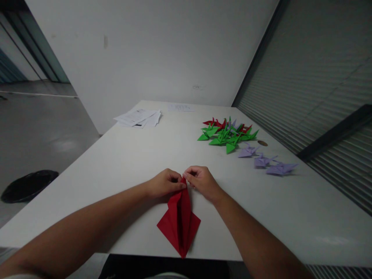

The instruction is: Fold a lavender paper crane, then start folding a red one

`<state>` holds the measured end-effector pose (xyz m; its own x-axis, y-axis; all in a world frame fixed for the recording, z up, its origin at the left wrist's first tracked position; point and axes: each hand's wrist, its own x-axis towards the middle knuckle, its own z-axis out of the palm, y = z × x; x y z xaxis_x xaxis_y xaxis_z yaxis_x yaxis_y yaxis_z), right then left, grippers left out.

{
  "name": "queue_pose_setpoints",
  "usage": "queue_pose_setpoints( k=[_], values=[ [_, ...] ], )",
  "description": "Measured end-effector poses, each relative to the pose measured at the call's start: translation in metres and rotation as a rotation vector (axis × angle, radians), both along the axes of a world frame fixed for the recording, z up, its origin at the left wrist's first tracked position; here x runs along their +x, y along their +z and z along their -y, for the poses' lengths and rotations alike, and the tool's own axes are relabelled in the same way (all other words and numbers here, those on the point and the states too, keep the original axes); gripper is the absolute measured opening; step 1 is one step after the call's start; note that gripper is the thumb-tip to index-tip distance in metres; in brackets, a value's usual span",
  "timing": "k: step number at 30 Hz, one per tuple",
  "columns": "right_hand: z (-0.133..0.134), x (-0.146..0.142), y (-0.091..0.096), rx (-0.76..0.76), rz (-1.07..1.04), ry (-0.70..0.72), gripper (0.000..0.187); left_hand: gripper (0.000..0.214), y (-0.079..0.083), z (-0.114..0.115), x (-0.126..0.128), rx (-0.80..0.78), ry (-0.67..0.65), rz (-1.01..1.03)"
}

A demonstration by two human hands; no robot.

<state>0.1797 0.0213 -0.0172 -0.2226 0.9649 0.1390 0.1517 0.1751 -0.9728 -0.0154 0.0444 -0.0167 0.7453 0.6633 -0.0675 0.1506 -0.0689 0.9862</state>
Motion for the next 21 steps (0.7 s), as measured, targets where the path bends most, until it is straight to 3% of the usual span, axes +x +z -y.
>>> queue_pose_setpoints(
  k=[7,13,21],
  values=[
    [-0.0016,-0.0003,-0.0018,-0.026,-0.012,0.016,0.026,0.038,0.0001,0.0001,-0.0002,-0.02,0.009,0.015],
    [-0.0001,0.0006,0.0017,-0.164,-0.068,0.012,0.031,0.039,-0.0011,-0.0007,-0.0001,-0.086,0.035,0.063],
    [0.0023,-0.0007,0.0055,-0.046,-0.029,0.028,0.026,0.039,-0.002,0.0001,-0.0012,-0.129,0.038,0.096]
  ],
)
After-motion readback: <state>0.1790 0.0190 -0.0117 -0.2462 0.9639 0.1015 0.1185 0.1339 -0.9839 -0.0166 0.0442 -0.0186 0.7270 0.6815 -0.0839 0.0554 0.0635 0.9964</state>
